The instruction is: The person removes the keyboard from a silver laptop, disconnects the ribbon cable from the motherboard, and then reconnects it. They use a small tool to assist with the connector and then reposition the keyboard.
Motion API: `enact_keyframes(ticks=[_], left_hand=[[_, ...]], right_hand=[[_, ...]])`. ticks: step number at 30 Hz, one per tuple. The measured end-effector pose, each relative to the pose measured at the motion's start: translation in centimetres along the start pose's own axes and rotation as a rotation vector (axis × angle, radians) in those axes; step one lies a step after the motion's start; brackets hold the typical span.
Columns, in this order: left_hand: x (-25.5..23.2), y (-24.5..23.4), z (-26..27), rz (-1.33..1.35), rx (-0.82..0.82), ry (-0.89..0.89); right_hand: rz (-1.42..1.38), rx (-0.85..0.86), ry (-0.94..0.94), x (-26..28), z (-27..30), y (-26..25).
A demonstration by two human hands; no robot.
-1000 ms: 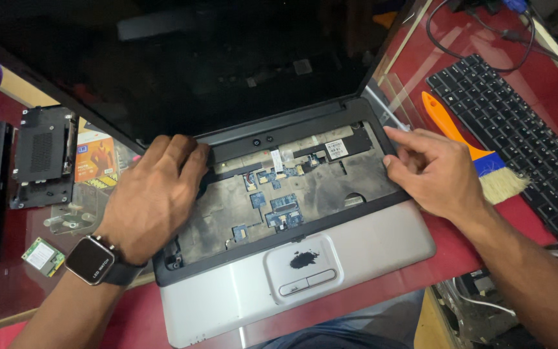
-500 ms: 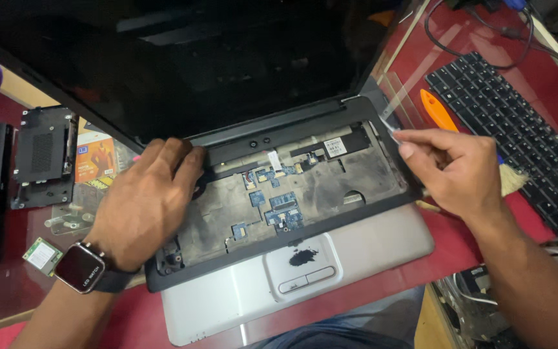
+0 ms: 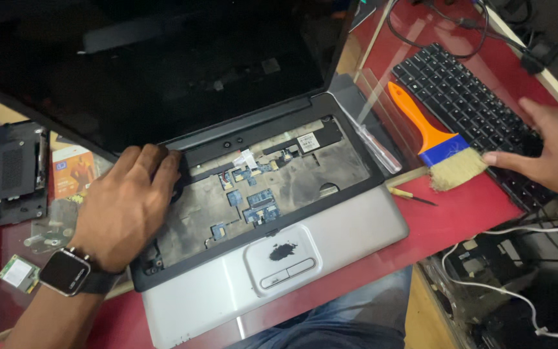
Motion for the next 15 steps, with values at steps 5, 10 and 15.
enact_keyframes(ticks=[5, 10, 15], left_hand=[[0.3, 0.4, 0.0, 0.020, 0.036, -0.032], [0.5, 0.3, -0.2, 0.072, 0.048, -0.038], [0.4, -0.6, -0.1, 0.051, -0.063, -0.020]], right_hand=[[-0.252, 0.044, 0.085, -1.4, 0.1, 1.0], [-0.229, 0.097, 0.063, -2.9, -1.0, 2.5], [-0.528, -0.076, 0.076, -4.7, -1.1, 2.4]])
Point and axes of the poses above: each hand's wrist, its own z-axis away from the middle knuckle, its own y-axis out of the palm, x = y × z, the point moved 10 cm from there along -z, towards the middle knuckle, and after that the axes turned 6 degrees about -z, right-handed, at the moved point
